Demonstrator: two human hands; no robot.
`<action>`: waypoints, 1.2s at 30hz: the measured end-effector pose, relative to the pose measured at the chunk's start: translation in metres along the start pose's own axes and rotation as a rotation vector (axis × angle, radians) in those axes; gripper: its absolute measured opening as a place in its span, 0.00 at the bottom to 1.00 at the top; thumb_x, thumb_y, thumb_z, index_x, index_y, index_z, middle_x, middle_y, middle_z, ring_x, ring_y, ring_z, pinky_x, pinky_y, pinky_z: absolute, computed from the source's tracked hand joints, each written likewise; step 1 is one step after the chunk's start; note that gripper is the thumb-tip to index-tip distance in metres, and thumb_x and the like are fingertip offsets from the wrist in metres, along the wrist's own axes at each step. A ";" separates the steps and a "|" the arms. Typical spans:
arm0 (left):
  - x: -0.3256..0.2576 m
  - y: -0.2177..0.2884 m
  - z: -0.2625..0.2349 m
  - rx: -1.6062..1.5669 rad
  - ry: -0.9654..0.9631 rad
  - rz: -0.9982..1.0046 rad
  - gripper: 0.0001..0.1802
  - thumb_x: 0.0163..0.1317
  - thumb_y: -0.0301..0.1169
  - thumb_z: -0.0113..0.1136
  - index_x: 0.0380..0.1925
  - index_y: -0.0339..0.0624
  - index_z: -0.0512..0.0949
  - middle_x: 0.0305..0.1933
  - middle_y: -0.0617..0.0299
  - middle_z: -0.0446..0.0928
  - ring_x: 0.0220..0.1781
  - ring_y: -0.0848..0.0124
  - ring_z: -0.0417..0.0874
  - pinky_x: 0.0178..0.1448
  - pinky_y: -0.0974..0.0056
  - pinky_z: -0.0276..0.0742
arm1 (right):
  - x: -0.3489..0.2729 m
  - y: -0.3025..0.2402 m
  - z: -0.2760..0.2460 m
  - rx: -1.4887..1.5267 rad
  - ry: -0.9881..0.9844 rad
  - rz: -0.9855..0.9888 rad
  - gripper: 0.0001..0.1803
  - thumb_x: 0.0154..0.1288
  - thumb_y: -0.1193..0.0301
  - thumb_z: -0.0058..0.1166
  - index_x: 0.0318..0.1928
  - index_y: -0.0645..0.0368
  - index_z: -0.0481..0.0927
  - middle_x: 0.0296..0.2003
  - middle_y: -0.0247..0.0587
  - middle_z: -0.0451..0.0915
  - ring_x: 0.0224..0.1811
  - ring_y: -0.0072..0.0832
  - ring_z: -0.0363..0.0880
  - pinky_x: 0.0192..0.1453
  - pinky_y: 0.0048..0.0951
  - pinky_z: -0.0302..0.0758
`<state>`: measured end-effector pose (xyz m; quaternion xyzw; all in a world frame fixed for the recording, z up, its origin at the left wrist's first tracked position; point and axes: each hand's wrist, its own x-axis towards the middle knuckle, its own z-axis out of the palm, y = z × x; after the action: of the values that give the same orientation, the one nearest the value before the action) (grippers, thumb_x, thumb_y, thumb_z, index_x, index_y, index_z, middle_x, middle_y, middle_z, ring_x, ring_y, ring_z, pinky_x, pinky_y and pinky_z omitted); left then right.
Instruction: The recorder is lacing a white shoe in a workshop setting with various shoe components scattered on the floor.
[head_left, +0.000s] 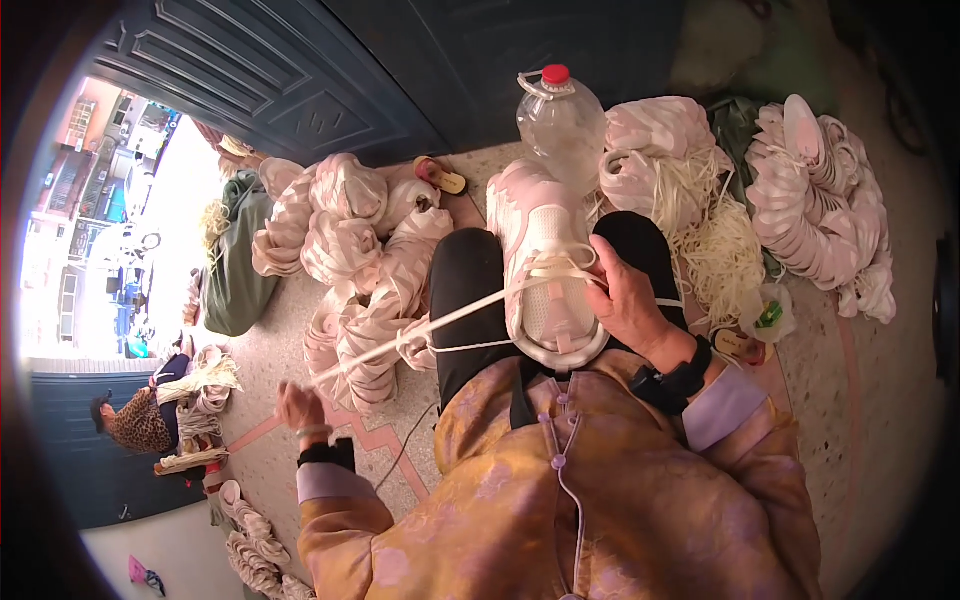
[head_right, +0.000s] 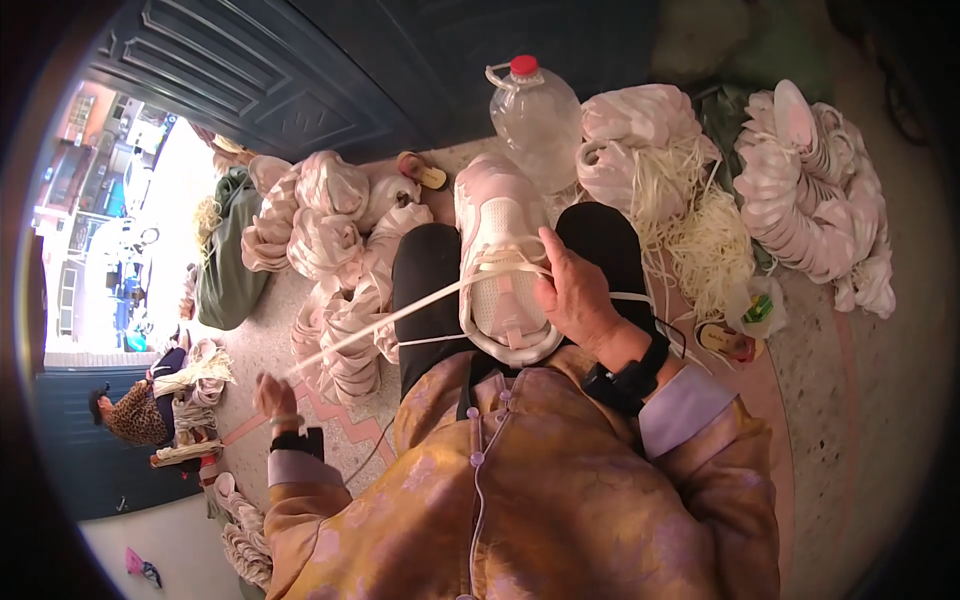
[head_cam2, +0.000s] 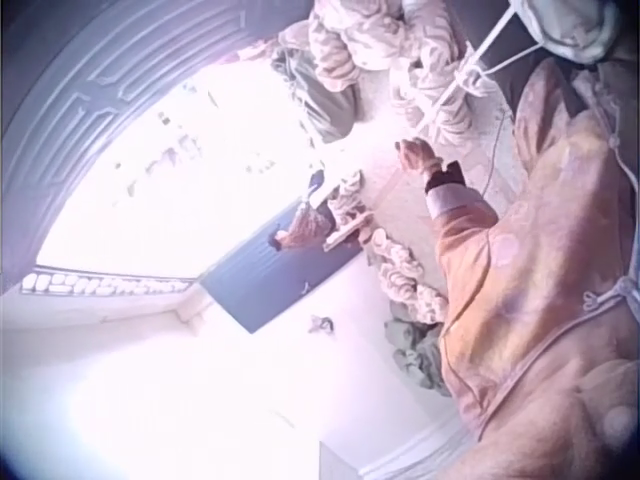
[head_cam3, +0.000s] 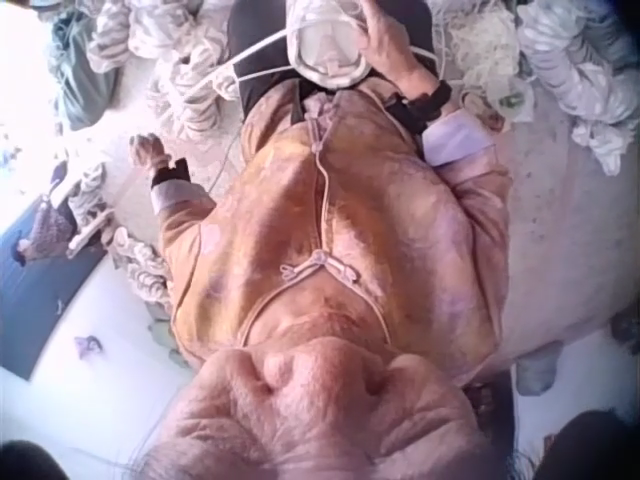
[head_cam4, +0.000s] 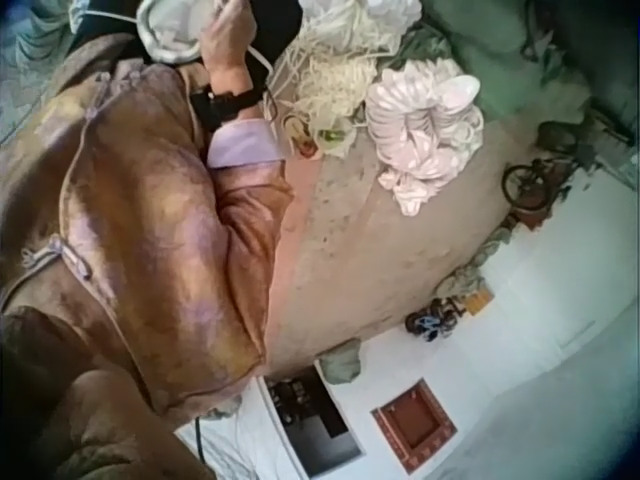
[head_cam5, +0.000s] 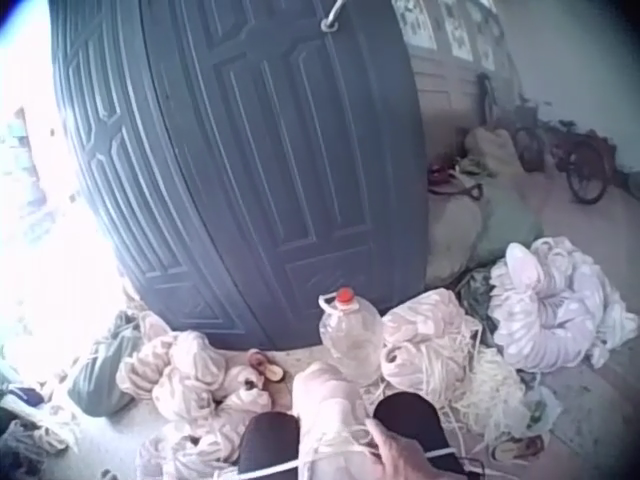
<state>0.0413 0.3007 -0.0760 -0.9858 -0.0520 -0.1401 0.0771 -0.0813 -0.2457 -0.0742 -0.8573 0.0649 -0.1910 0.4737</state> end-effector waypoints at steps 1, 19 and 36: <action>0.000 0.006 -0.013 0.166 -0.089 -0.080 0.07 0.49 0.28 0.55 0.27 0.37 0.76 0.50 0.51 0.76 0.45 0.52 0.77 0.51 0.49 0.68 | -0.001 0.004 -0.001 -0.012 0.015 0.009 0.28 0.55 0.71 0.50 0.57 0.67 0.64 0.34 0.54 0.78 0.35 0.47 0.78 0.40 0.40 0.76; -0.029 0.342 -0.107 -1.100 -0.139 0.855 0.14 0.48 0.24 0.61 0.38 0.37 0.76 0.43 0.51 0.78 0.46 0.54 0.78 0.51 0.59 0.73 | 0.037 -0.003 -0.002 0.164 -0.021 0.162 0.10 0.53 0.71 0.58 0.32 0.65 0.75 0.28 0.39 0.75 0.27 0.23 0.74 0.33 0.26 0.72; -0.043 0.357 -0.113 -0.925 -0.278 0.987 0.23 0.50 0.25 0.55 0.50 0.42 0.74 0.50 0.50 0.71 0.50 0.51 0.72 0.54 0.56 0.70 | 0.031 0.000 -0.016 0.482 -0.219 0.231 0.07 0.54 0.73 0.56 0.33 0.62 0.75 0.36 0.30 0.72 0.34 0.15 0.67 0.40 0.19 0.67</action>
<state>0.0139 -0.0720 -0.0296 -0.8345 0.4587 0.0313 -0.3038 -0.0593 -0.2673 -0.0581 -0.7224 0.0632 -0.0521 0.6866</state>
